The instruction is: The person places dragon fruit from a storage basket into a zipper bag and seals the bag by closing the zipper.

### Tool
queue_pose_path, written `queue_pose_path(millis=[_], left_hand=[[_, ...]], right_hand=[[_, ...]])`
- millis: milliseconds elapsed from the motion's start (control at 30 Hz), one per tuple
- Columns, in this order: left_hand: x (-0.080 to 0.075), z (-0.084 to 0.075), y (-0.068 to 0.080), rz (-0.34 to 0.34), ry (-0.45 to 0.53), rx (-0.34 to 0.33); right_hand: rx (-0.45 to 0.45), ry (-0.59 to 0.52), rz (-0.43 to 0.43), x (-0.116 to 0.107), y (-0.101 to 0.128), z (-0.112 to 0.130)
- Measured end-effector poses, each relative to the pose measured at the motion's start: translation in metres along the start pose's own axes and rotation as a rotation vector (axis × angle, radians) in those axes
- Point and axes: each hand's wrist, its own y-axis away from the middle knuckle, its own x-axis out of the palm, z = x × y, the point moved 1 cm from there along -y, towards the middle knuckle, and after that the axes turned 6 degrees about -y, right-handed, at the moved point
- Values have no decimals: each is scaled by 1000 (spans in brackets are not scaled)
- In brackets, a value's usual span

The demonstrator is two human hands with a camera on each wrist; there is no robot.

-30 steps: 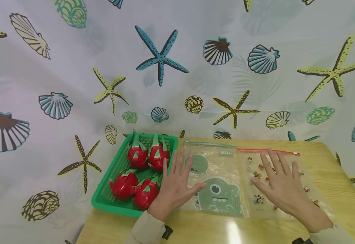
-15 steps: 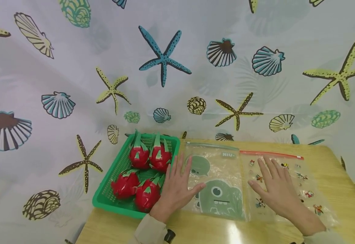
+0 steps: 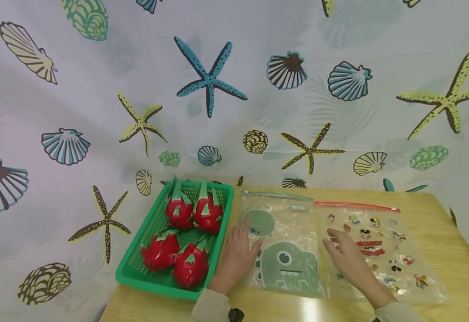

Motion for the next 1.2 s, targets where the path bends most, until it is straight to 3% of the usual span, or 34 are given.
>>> queue_pose_path(millis=[167, 300, 433, 633, 833, 1067, 1200], left_hand=[[15, 9, -2, 30, 86, -113], [26, 12, -7, 9, 145, -182], [37, 16, -9, -38, 169, -231], [48, 20, -8, -26, 156, -317], [50, 21, -7, -18, 164, -358], [54, 27, -5, -130, 238, -360], [54, 31, -4, -161, 299, -369]], right_hand=[[27, -64, 12, 20, -6, -6], [82, -80, 43, 31, -12, -7], [152, -48, 63, 39, -18, -10], [176, -25, 74, 44, -22, -12], [277, -207, 114, 43, -22, -12], [318, -447, 72, 39, -23, -11], [345, -586, 88, 35, -22, -11]])
